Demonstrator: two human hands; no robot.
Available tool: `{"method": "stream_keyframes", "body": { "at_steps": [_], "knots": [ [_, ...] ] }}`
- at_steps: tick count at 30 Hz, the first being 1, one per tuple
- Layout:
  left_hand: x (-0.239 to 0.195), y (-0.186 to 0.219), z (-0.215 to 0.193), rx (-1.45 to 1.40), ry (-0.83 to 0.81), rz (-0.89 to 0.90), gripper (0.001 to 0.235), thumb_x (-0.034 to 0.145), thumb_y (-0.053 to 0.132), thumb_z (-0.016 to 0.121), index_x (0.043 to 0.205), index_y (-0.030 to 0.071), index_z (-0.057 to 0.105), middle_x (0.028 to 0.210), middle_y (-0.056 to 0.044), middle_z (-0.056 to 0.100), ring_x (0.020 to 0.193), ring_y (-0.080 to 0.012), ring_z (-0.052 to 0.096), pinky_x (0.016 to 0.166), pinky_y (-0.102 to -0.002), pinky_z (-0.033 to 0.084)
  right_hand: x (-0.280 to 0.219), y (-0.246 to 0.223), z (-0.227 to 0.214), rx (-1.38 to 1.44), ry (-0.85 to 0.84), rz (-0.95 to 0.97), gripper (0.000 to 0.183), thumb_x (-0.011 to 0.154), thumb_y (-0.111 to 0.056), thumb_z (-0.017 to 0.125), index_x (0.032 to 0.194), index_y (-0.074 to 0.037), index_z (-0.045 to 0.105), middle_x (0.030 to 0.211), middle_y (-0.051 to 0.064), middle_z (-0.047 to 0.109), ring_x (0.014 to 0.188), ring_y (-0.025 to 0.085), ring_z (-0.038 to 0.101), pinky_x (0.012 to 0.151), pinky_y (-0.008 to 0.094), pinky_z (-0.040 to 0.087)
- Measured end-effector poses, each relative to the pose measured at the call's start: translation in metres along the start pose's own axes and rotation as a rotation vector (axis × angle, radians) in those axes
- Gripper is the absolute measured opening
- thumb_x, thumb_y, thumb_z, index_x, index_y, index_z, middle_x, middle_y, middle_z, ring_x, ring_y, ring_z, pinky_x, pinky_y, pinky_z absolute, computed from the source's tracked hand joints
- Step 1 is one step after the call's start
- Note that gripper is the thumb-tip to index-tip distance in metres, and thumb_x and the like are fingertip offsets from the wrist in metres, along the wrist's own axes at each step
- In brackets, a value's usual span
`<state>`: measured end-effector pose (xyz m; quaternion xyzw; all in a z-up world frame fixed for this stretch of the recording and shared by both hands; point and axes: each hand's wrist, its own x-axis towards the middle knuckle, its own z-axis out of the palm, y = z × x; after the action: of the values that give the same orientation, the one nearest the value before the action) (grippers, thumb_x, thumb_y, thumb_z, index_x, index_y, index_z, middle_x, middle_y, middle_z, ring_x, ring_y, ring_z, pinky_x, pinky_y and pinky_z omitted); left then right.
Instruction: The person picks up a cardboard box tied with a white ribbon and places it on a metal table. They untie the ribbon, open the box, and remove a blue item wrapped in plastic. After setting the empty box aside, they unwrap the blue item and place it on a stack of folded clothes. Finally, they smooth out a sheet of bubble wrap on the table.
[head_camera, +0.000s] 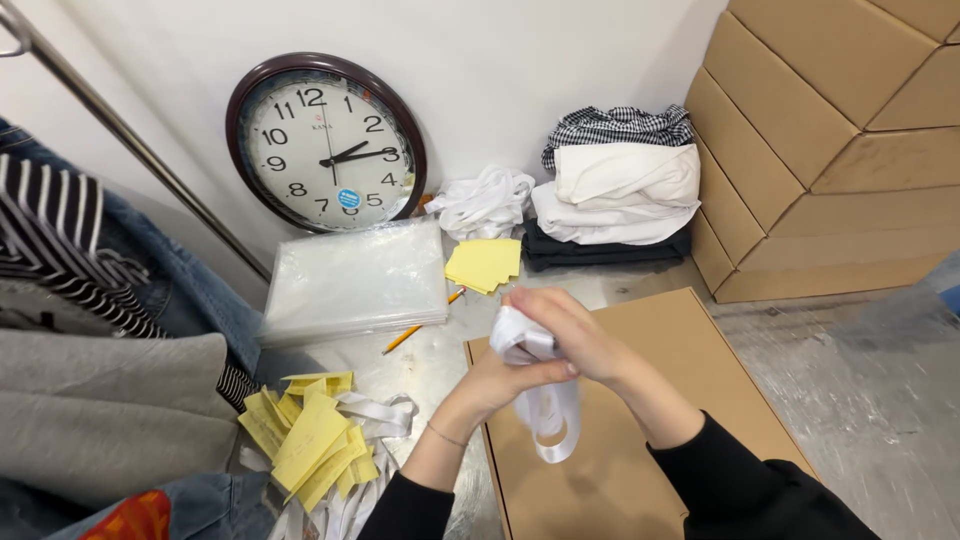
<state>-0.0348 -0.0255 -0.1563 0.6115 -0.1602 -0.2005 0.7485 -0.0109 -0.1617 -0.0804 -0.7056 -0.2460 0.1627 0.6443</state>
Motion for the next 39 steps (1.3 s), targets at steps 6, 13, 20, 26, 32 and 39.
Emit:
{"method": "stream_keyframes", "body": {
  "at_steps": [6,13,20,26,32,39],
  "knots": [
    [0.033,0.002,-0.037,0.173,-0.014,-0.205,0.056,0.092,0.017,0.073,0.142,-0.005,0.062,0.142,-0.024,0.065,0.133,-0.0346,0.059,0.116,-0.055,0.043,0.026,0.035,-0.027,-0.357,0.223,-0.163,0.029,0.106,-0.022,0.059,0.088,-0.006,0.073,0.089,0.012,0.068,0.092,0.031,0.067,0.090,0.040,0.054],
    [0.166,-0.020,-0.157,0.550,0.089,-0.135,0.020,0.086,0.013,0.067,0.096,0.000,0.079,0.095,-0.022,0.077,0.099,-0.0348,0.073,0.095,-0.048,0.053,0.022,0.112,-0.084,-0.284,0.602,0.231,0.040,0.109,-0.040,0.054,0.135,-0.012,0.064,0.130,0.021,0.062,0.132,0.045,0.059,0.110,0.058,0.047],
    [0.315,0.007,-0.206,1.296,0.402,-0.113,0.051,0.082,0.027,0.070,0.127,0.010,0.053,0.122,-0.018,0.066,0.117,-0.0444,0.058,0.089,-0.056,0.050,0.027,0.188,-0.101,-0.547,0.810,0.483,0.033,0.099,-0.041,0.057,0.109,-0.016,0.075,0.105,-0.001,0.080,0.101,0.016,0.074,0.093,0.031,0.051],
    [0.383,-0.091,-0.239,1.688,0.568,-0.051,0.125,0.051,0.062,0.101,0.150,0.017,0.040,0.148,-0.011,0.047,0.144,-0.0328,0.038,0.120,-0.056,0.030,0.042,0.167,-0.103,-0.553,0.841,0.914,0.039,0.099,-0.054,0.044,0.113,-0.032,0.072,0.098,-0.011,0.085,0.095,0.011,0.077,0.086,0.030,0.051],
    [0.355,-0.092,-0.249,1.579,0.356,-0.122,0.135,0.061,0.062,0.096,0.164,0.016,0.023,0.174,-0.005,0.018,0.160,-0.0309,0.016,0.125,-0.064,0.016,0.040,0.171,-0.102,-0.463,0.935,0.841,0.035,0.101,-0.048,0.049,0.107,-0.024,0.074,0.092,-0.009,0.086,0.095,0.007,0.079,0.081,0.028,0.052],
    [0.298,-0.053,-0.259,1.935,0.292,0.158,0.151,0.054,0.086,0.085,0.169,0.023,0.012,0.177,-0.003,0.005,0.162,-0.0280,0.011,0.123,-0.066,0.014,0.033,0.170,-0.099,-0.415,0.978,0.709,0.035,0.102,-0.043,0.050,0.105,-0.020,0.077,0.088,-0.007,0.084,0.089,0.007,0.077,0.075,0.028,0.051]
  ]
}}
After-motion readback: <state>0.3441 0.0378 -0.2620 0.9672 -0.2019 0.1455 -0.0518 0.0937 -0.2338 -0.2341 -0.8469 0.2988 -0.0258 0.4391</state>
